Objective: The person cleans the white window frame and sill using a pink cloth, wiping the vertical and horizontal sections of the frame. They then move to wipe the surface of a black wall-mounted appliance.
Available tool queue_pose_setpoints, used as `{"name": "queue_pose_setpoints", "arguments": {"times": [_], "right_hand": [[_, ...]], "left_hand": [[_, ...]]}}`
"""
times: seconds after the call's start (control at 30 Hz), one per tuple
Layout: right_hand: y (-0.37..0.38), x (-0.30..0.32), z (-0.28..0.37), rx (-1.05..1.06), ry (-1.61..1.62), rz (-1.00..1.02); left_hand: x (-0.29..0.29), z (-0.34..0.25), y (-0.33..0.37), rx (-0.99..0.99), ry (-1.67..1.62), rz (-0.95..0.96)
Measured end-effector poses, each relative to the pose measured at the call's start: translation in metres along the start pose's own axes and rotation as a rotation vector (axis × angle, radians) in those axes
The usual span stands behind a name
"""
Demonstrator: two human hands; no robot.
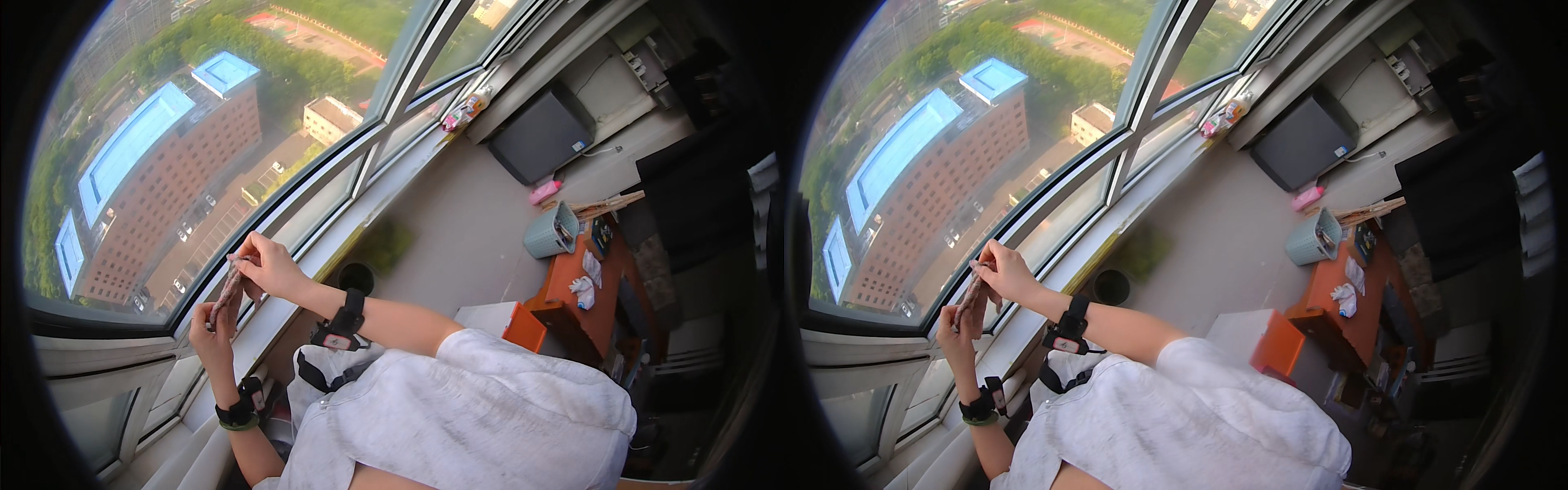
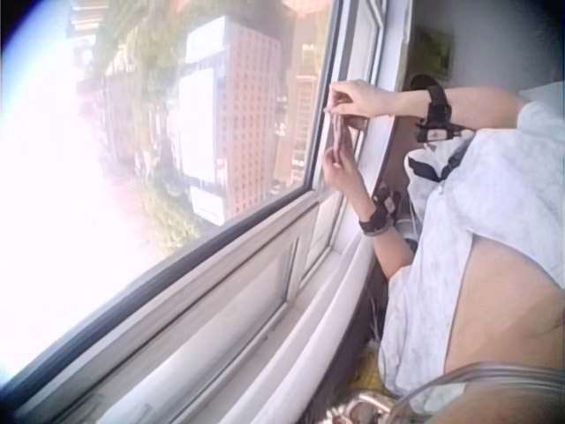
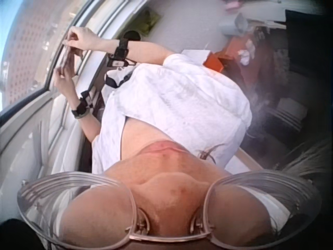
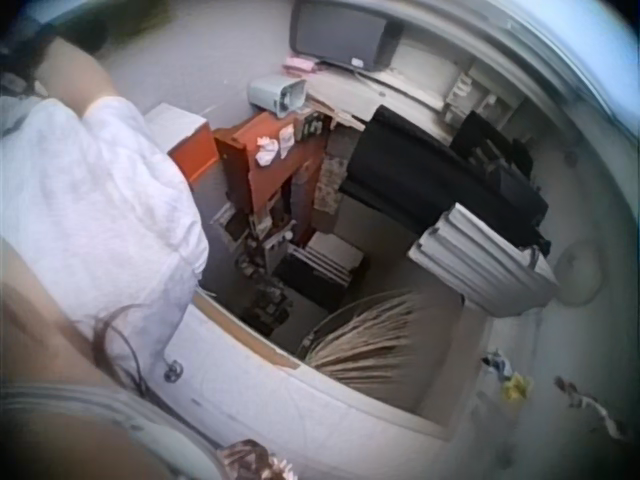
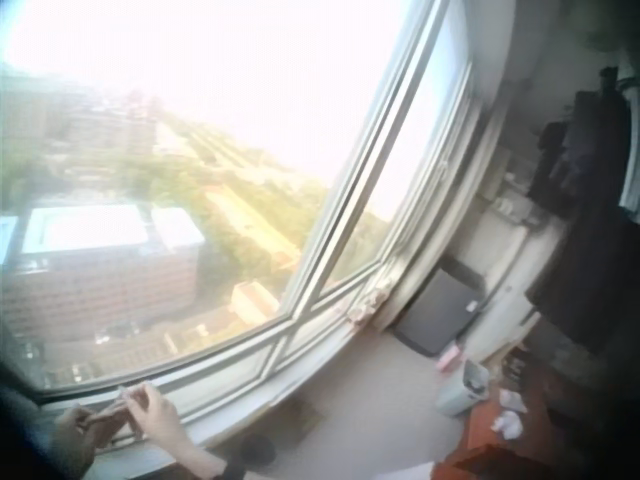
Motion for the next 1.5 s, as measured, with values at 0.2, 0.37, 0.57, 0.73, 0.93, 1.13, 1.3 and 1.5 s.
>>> {"name": "queue_pose_setpoints", "arguments": {"times": [0.2,0.37,0.57,0.73,0.93,1.13,1.3,1.5], "right_hand": [[0.009,0.002,-0.017,0.072,-0.253,-0.082],[0.011,-0.023,-0.019,-0.299,0.081,0.306],[0.027,-0.012,-0.047,-0.539,0.515,0.298],[0.057,0.007,-0.053,-0.053,-0.125,-0.232],[0.038,-0.061,-0.084,0.705,-0.749,0.039],[0.072,0.000,-0.086,0.864,-0.924,0.096],[0.107,0.135,-0.092,0.704,-1.018,-0.207],[0.107,0.128,-0.088,0.544,-1.019,-0.479]], "left_hand": [[0.001,-0.012,0.017,-0.002,-0.039,-0.180],[-0.006,-0.022,0.035,-0.002,-0.181,-0.359],[-0.025,-0.035,0.023,-0.234,0.102,-0.042],[0.006,-0.004,-0.010,0.010,0.197,-0.042],[0.009,0.034,-0.014,0.062,0.378,-0.038],[0.014,0.052,-0.024,0.113,0.479,0.000],[0.016,0.056,-0.027,0.106,0.472,0.007],[0.003,0.056,-0.016,0.071,0.667,0.069]]}}
Point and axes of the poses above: each hand's wrist, its own y-axis towards the middle knuckle, its own x-axis out of the back of the hand, z = x × y, the point moved 1 cm from there along y, towards the middle knuckle, and after that the axes turned 6 degrees about -x, right-handed, at the moved point
